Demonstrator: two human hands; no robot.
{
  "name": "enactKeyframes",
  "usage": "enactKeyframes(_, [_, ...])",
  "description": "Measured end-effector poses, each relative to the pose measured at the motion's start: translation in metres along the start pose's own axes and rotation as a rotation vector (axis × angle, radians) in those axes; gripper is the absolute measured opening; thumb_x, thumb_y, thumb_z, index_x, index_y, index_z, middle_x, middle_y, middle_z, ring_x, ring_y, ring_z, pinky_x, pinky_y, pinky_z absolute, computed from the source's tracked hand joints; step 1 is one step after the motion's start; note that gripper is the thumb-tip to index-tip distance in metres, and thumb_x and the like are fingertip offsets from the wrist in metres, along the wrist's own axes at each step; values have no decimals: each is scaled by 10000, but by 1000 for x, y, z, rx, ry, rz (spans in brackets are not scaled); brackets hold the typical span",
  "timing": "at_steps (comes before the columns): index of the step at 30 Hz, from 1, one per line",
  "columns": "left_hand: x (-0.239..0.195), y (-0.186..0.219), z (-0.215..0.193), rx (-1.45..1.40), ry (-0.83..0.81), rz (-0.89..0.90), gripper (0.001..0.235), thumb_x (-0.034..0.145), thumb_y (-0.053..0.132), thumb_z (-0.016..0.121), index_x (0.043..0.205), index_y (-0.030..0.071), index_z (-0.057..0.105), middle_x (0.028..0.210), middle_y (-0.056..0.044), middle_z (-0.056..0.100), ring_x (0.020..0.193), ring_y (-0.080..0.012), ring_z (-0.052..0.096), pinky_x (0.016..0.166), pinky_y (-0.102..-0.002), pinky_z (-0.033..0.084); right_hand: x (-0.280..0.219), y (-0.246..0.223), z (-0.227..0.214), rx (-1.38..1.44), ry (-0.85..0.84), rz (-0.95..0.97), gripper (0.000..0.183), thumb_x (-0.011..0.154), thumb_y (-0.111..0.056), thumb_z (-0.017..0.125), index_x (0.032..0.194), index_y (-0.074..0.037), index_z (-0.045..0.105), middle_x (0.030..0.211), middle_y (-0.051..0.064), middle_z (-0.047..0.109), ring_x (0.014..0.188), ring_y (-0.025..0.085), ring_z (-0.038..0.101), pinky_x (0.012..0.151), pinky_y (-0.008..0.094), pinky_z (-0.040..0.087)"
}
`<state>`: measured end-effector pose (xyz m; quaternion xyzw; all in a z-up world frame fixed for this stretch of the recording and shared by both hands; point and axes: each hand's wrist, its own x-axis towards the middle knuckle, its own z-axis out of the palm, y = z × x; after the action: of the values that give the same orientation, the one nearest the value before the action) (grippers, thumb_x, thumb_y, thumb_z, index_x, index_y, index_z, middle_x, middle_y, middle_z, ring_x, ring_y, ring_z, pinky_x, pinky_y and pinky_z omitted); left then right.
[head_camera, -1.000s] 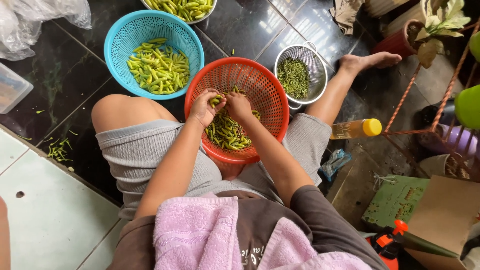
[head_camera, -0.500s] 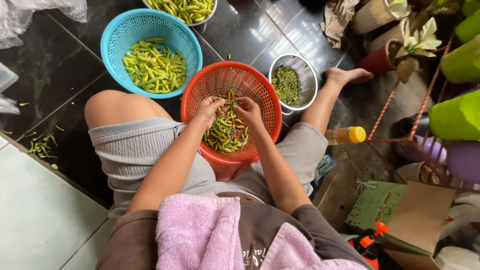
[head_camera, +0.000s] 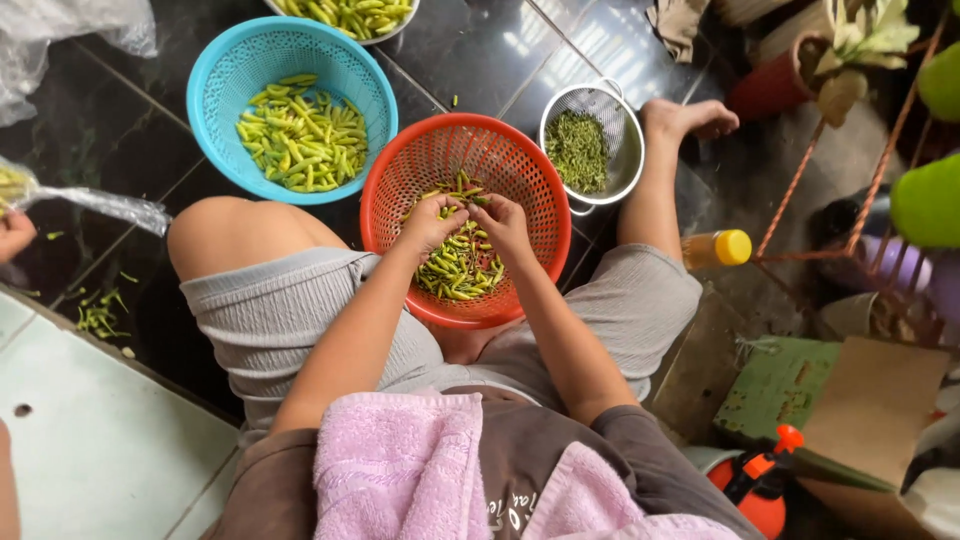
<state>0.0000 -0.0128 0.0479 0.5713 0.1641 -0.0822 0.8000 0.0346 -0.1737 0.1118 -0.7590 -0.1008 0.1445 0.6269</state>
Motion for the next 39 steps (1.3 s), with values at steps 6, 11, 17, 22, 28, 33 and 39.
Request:
enactKeyframes(6, [-2,11,8,295,-184,116,102,937,115,768,1036,92,763,1120,-120,681,1140,-255,641,900,-350,563,-2,56,-24,453,-12,349,58,965,-53,669,1000,-9,681,790,24,648,653,84,613,548,190,442])
enactKeyframes(11, [-25,34,14,282,-305,-7,95,947,117,747,1039,92,742,1075,-93,711,999,-198,603,810,-320,513,-5,51,-51,261,-28,305,129,957,-117,723,897,-38,641,732,23,630,656,120,624,555,235,470])
enactKeyframes(17, [-10,6,1,-259,-205,-122,284,1062,103,522,1321,65,635,1003,-66,683,863,-115,712,799,-239,629,-1,49,-53,-893,-176,-4,267,873,-31,725,1113,-146,695,1052,83,713,941,307,714,767,431,578])
enactKeyframes(22, [-10,9,-3,-547,-183,-181,341,1105,283,497,1299,25,606,1221,-186,726,1102,-254,743,994,-385,596,7,73,-32,-1072,-325,36,249,923,-48,682,1160,-122,688,1229,141,616,885,375,703,717,492,595])
enactKeyframes(28, [-11,12,-2,-661,-253,-246,782,1020,659,375,1438,19,539,1398,-250,626,1278,-369,638,1143,-485,472,1,61,-35,-1127,-392,31,178,946,-150,718,1113,-94,687,1109,165,653,916,365,717,775,493,589])
enactKeyframes(33, [1,-20,-11,-497,-173,-237,367,1076,276,589,1355,38,588,1275,-204,705,1133,-330,725,1037,-477,555,-14,41,-46,-377,-169,55,204,992,-87,665,1195,-72,680,789,109,676,730,223,676,671,382,541])
enactKeyframes(39, [-4,-39,16,-250,-163,-171,319,976,261,757,1233,126,623,1125,-22,745,921,-146,733,823,-261,585,-35,-3,-11,-61,126,14,85,905,-85,806,986,-67,790,779,122,740,704,132,645,600,270,533])
